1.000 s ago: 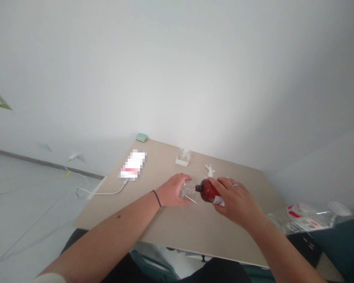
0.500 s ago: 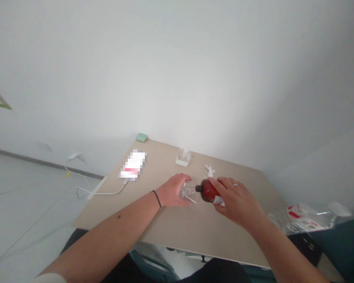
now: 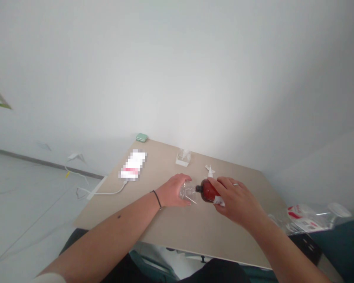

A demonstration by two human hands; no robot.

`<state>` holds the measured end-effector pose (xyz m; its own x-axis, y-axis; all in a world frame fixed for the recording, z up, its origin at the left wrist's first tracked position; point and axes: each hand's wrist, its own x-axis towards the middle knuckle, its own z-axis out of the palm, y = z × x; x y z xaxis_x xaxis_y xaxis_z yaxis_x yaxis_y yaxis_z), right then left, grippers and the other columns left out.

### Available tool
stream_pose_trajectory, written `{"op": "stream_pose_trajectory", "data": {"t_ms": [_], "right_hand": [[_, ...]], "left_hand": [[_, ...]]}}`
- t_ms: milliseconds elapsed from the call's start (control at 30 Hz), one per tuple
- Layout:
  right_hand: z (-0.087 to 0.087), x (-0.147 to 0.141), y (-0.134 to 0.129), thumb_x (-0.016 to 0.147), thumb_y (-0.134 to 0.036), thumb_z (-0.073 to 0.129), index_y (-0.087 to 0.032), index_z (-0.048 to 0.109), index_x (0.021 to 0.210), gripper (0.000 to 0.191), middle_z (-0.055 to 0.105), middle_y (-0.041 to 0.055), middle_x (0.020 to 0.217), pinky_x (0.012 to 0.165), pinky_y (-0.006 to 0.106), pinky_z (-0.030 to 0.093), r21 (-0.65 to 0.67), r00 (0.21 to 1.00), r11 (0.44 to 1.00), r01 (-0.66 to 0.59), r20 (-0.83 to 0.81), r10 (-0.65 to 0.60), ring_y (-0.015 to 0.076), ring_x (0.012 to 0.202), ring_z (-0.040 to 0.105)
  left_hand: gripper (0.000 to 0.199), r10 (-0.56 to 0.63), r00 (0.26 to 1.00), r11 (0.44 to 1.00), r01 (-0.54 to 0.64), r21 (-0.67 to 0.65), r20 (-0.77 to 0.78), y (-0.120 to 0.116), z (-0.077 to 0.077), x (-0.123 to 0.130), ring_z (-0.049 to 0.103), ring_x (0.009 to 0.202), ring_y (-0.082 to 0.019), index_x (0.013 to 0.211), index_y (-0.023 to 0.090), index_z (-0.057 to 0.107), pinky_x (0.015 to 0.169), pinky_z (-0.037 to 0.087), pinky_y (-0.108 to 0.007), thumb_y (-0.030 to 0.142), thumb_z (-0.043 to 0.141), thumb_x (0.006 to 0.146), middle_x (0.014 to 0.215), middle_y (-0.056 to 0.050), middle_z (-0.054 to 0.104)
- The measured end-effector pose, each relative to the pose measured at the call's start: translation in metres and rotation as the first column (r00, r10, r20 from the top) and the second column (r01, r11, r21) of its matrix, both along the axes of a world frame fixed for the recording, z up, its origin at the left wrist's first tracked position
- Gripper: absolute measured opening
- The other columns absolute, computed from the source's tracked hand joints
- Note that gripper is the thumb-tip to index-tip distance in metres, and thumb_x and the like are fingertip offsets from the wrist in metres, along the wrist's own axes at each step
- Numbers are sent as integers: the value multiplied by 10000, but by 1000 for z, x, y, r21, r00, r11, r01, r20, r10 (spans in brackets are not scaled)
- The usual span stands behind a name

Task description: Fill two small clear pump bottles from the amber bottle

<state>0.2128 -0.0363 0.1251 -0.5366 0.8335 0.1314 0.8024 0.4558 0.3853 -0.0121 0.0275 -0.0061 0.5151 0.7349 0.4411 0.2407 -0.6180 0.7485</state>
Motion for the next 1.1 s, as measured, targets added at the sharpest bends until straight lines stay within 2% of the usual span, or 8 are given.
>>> {"op": "stream_pose_trajectory", "data": {"t_ms": [333,533,1100], "right_hand": [[1,0,1,740,-231,613,-220,511,1334,603,646,105,1159,901,406,420,-4,1000,1000,-2,10,2,285,1043,595],[3,-2,0,743,-229,611,-227,506,1341,607,643,102,1169,919,408,410,-20,1000,1000,11,20,-11,287,1061,590],[6,-2,-1,749,-235,622,-224,495,1349,613,641,100,1176,939,402,391,-30,999,999,12,32,-11,287,1074,586]], "left_hand": [[796,1,1000,1000,-1,-7,7,-2,3,0,564,1116,-305,1253,202,478,1005,461,-481,339,872,574,1220,-114,563],[788,0,1000,1000,0,-18,-9,-2,5,-1,565,1106,-309,1237,160,487,1002,463,-492,341,873,574,1199,-128,569],[805,-5,1000,1000,5,18,-7,0,0,0,562,1119,-303,1248,179,471,1016,453,-480,360,874,576,1215,-122,563]]}}
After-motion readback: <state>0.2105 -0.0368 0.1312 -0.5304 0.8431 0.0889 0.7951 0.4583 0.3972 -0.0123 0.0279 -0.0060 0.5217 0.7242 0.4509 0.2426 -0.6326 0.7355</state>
